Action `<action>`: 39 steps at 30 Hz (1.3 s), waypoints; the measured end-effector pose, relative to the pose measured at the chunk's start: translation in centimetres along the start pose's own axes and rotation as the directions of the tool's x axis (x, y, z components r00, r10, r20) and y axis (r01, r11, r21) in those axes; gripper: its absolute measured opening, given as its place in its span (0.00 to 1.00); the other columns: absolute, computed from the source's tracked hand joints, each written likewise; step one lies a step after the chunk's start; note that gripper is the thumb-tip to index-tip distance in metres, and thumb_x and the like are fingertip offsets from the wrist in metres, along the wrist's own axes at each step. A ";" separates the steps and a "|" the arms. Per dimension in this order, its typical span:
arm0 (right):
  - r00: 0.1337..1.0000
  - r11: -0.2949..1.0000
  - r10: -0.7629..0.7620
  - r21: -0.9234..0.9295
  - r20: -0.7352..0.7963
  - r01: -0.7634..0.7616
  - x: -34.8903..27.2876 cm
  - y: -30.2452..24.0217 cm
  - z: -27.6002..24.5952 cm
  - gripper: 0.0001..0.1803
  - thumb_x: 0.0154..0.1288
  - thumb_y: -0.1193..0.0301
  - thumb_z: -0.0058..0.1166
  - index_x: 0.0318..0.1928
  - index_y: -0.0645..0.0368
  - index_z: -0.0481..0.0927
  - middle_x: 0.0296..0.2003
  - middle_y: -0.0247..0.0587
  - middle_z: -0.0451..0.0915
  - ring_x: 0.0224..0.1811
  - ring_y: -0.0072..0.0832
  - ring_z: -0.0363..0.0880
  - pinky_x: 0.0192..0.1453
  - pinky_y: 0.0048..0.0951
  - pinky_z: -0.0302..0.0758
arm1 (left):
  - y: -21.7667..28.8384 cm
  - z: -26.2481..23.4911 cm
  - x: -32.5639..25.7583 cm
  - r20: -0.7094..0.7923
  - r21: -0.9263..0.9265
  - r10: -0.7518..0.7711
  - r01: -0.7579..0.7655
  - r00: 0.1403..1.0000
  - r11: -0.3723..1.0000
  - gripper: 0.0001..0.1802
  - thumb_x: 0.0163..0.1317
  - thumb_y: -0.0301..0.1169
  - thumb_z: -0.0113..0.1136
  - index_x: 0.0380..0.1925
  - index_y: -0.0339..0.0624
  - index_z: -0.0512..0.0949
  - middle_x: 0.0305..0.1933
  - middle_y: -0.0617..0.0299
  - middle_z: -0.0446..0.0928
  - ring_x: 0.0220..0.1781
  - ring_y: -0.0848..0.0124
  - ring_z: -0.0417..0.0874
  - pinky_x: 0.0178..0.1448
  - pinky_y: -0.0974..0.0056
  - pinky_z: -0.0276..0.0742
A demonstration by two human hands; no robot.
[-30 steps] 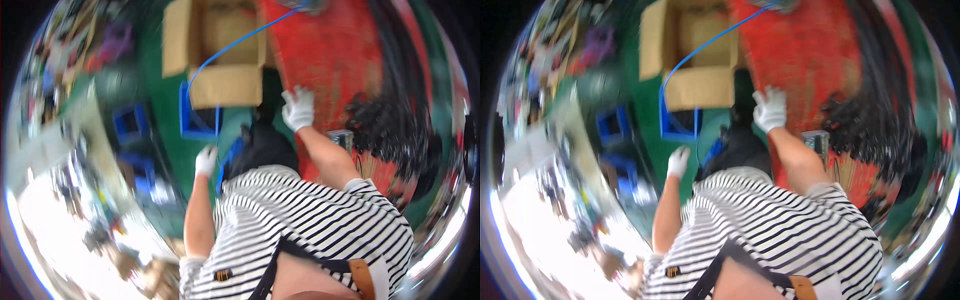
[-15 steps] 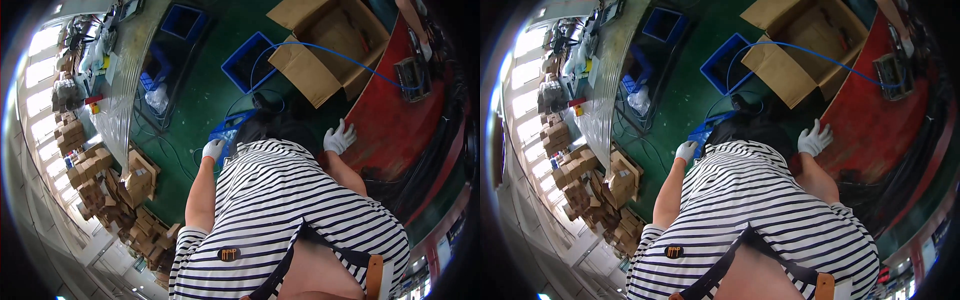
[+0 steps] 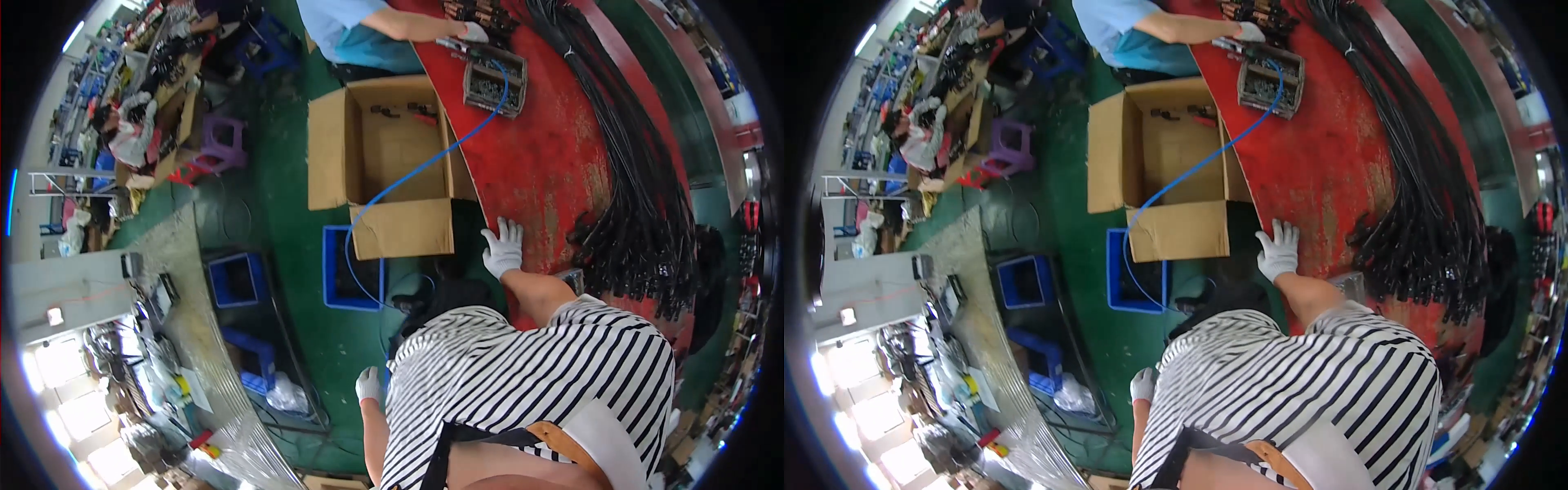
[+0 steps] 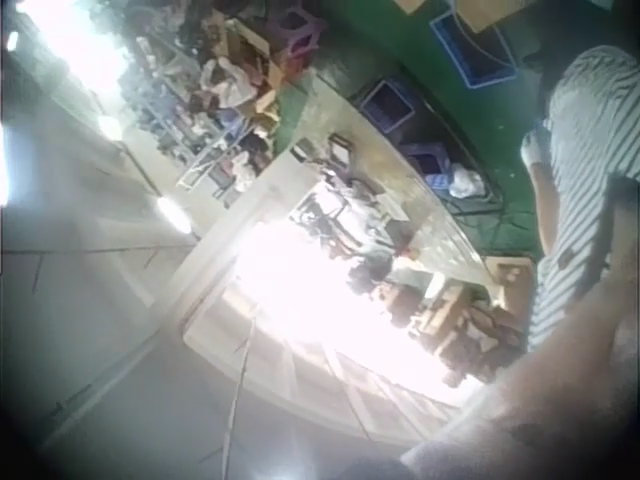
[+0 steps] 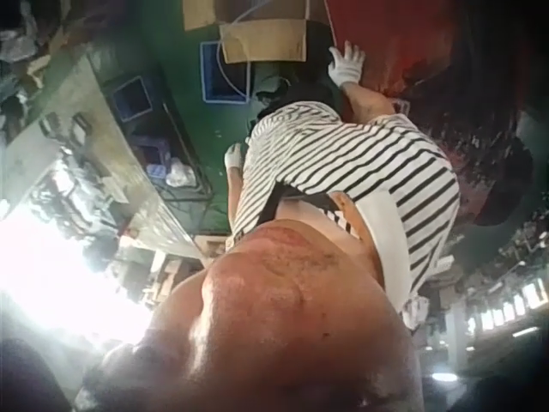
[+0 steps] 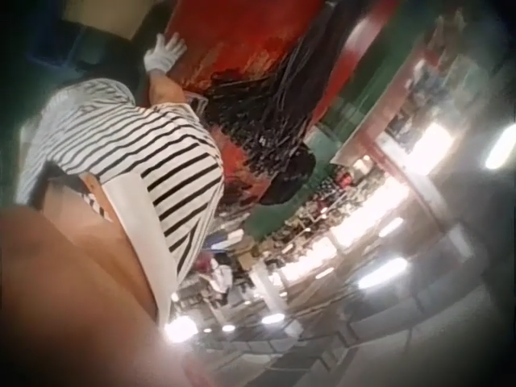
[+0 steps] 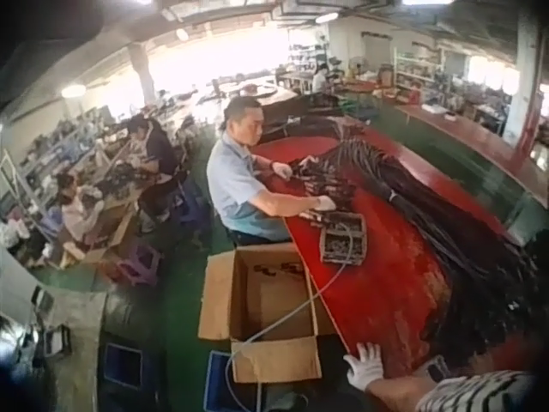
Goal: The person attaches connectors to a wire harness using an electric screwdriver, securing them with screws.
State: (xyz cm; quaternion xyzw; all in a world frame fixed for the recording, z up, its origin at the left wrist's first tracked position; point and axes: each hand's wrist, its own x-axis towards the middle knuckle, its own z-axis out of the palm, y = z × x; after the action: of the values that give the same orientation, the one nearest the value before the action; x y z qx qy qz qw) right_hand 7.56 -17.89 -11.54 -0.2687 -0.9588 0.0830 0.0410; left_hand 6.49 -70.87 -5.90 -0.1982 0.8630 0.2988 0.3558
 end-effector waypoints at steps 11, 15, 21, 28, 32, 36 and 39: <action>0.976 0.708 -0.181 0.672 -0.123 0.216 14.0 -14.1 -9.0 0.35 0.69 0.66 0.58 0.76 0.47 0.66 0.29 0.59 0.82 0.33 0.58 0.82 0.39 0.59 0.75 | -2.7 -2.5 7.0 -0.112 -0.102 0.019 -0.031 0.993 0.994 0.28 0.70 0.48 0.58 0.53 0.34 0.85 0.53 0.44 0.87 0.58 0.54 0.87 0.64 0.58 0.78; 0.735 0.348 -0.146 0.662 -0.662 0.664 24.5 -23.5 -24.2 0.34 0.70 0.74 0.59 0.75 0.55 0.66 0.33 0.46 0.87 0.34 0.48 0.87 0.41 0.44 0.82 | -1.9 -0.7 4.4 -0.093 -0.088 0.019 -0.027 0.995 0.996 0.28 0.70 0.49 0.58 0.53 0.34 0.85 0.53 0.45 0.88 0.57 0.54 0.88 0.63 0.57 0.79; 0.762 0.331 -0.302 0.687 -0.573 0.647 26.2 -29.9 -24.0 0.18 0.73 0.69 0.58 0.61 0.52 0.79 0.38 0.45 0.88 0.38 0.47 0.89 0.44 0.41 0.84 | -4.9 1.6 -0.5 -0.178 -0.221 -0.131 0.090 0.975 0.971 0.26 0.69 0.45 0.59 0.53 0.31 0.86 0.51 0.47 0.89 0.52 0.58 0.89 0.60 0.58 0.80; 0.589 0.814 -0.577 0.454 0.566 0.361 11.0 -23.6 -1.1 0.19 0.69 0.55 0.50 0.50 0.53 0.84 0.47 0.55 0.87 0.50 0.57 0.85 0.56 0.55 0.80 | -13.5 2.5 -3.6 -0.087 -0.171 -0.267 0.250 0.960 0.953 0.29 0.71 0.51 0.55 0.50 0.32 0.87 0.50 0.39 0.87 0.54 0.48 0.88 0.60 0.54 0.80; 0.451 0.940 -0.308 0.340 0.837 0.011 2.0 -15.7 8.4 0.27 0.67 0.51 0.51 0.55 0.55 0.87 0.57 0.53 0.85 0.62 0.51 0.82 0.66 0.48 0.77 | -22.1 2.4 0.3 -0.029 -0.232 -0.184 0.172 0.982 0.957 0.31 0.70 0.55 0.55 0.49 0.36 0.88 0.47 0.43 0.88 0.51 0.49 0.89 0.58 0.54 0.80; 0.435 0.991 0.136 -0.122 0.890 -0.060 -2.0 -12.1 5.6 0.25 0.61 0.57 0.53 0.53 0.56 0.89 0.56 0.54 0.86 0.60 0.49 0.84 0.63 0.47 0.80 | -23.1 -2.8 7.5 0.078 0.059 -0.148 0.144 0.986 0.988 0.30 0.69 0.55 0.55 0.45 0.37 0.87 0.47 0.43 0.88 0.50 0.47 0.88 0.54 0.52 0.80; 0.567 0.933 0.258 -0.049 0.783 -0.357 -2.9 -11.8 4.2 0.23 0.65 0.58 0.52 0.51 0.59 0.89 0.54 0.55 0.86 0.57 0.51 0.85 0.60 0.46 0.81 | -22.9 -10.8 14.4 0.300 0.549 0.333 -0.447 0.894 0.706 0.26 0.70 0.50 0.56 0.51 0.40 0.86 0.56 0.41 0.85 0.54 0.43 0.87 0.60 0.50 0.81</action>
State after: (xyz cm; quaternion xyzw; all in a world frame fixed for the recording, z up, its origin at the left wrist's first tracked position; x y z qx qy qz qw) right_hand 3.52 -29.96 -13.67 -0.3662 -0.8128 0.2516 -0.3767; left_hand 4.18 -96.83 -18.85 0.1412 0.8989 0.0926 0.4044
